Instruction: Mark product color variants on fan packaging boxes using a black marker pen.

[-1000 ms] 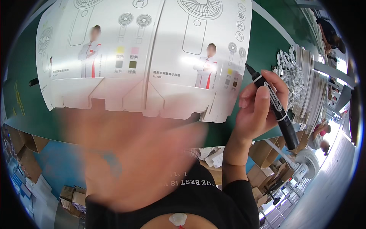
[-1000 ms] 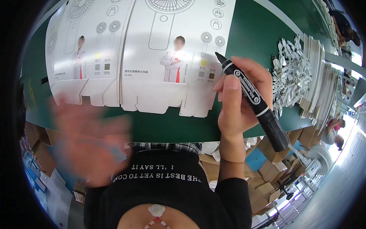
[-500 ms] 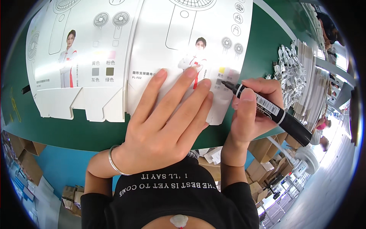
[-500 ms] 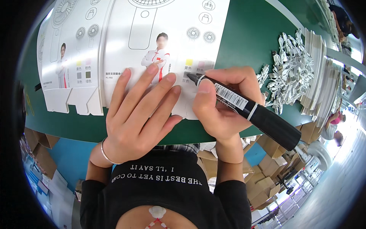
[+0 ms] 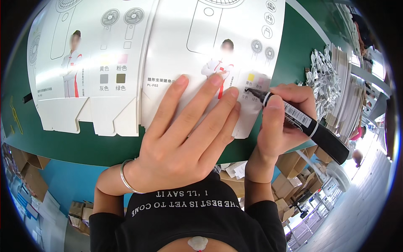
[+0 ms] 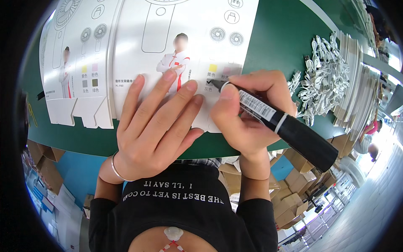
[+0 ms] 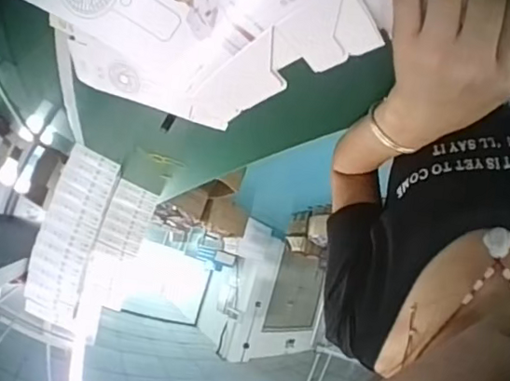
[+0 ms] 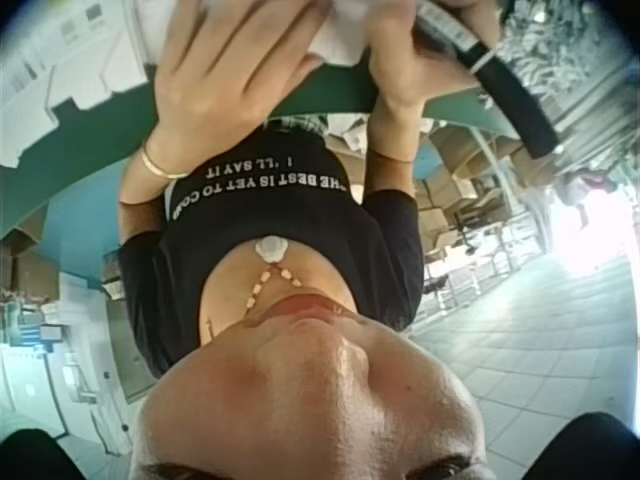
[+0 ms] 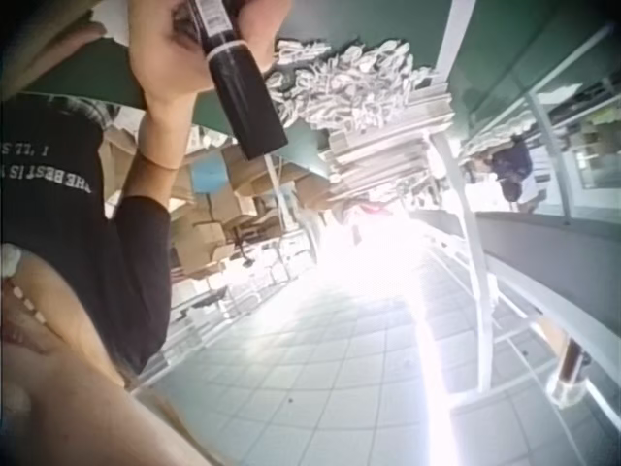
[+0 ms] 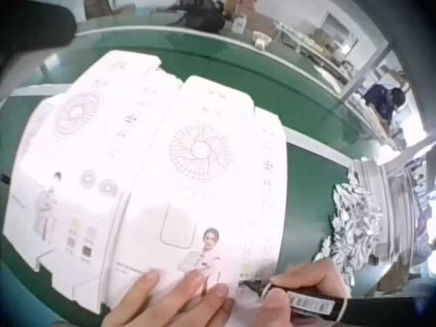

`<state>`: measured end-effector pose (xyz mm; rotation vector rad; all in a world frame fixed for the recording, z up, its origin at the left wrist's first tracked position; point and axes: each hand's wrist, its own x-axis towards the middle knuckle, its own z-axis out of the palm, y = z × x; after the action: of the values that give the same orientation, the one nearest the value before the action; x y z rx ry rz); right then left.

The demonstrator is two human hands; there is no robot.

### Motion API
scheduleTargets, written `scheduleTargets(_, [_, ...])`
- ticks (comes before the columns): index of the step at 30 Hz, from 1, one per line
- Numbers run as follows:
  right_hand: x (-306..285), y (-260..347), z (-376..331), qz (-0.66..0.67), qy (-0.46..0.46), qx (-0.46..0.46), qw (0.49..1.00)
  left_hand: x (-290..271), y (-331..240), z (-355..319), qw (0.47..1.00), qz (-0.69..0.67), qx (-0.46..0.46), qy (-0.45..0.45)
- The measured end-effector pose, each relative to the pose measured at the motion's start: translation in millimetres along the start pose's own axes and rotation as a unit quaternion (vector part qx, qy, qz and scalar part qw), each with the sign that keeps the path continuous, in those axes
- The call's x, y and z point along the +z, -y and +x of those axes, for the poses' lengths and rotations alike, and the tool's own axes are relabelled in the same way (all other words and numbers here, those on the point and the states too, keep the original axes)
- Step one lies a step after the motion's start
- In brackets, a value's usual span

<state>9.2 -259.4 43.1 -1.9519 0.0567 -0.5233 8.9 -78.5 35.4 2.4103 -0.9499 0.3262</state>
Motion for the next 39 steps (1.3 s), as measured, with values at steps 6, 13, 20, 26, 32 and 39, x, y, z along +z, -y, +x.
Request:
scheduleTargets(6, [-0.5,-2.5,1.5,0.064,-0.097,-0.003,0.993,-9.5,-1.0,14.6,0.998,0.010,-0.010,0.066])
scheduleTargets(13, [-7.7,0.3,0.4,0.099,-0.100,0.006,0.990,-11.3,5.4,32.9,0.989,0.060,-0.086,0.100])
scheduleTargets(20, [-5.1,1.7,-2.9,0.035,-0.107,0.027,0.993,2.6,16.1,29.5,0.992,0.089,-0.061,0.058])
scheduleTargets(26, [-2.1,-2.1,-2.6,-0.014,-0.042,-0.013,0.999,6.1,14.5,28.9,0.993,0.081,-0.065,0.051])
scheduleTargets(32, [-1.8,-4.9,-2.9,-0.029,-0.025,-0.020,0.999,6.6,13.0,29.2,0.994,0.075,-0.070,0.049])
scheduleTargets(39, [-1.4,-5.8,0.5,-0.045,-0.083,-0.036,0.995,3.0,12.0,30.8,0.993,0.071,-0.078,0.054])
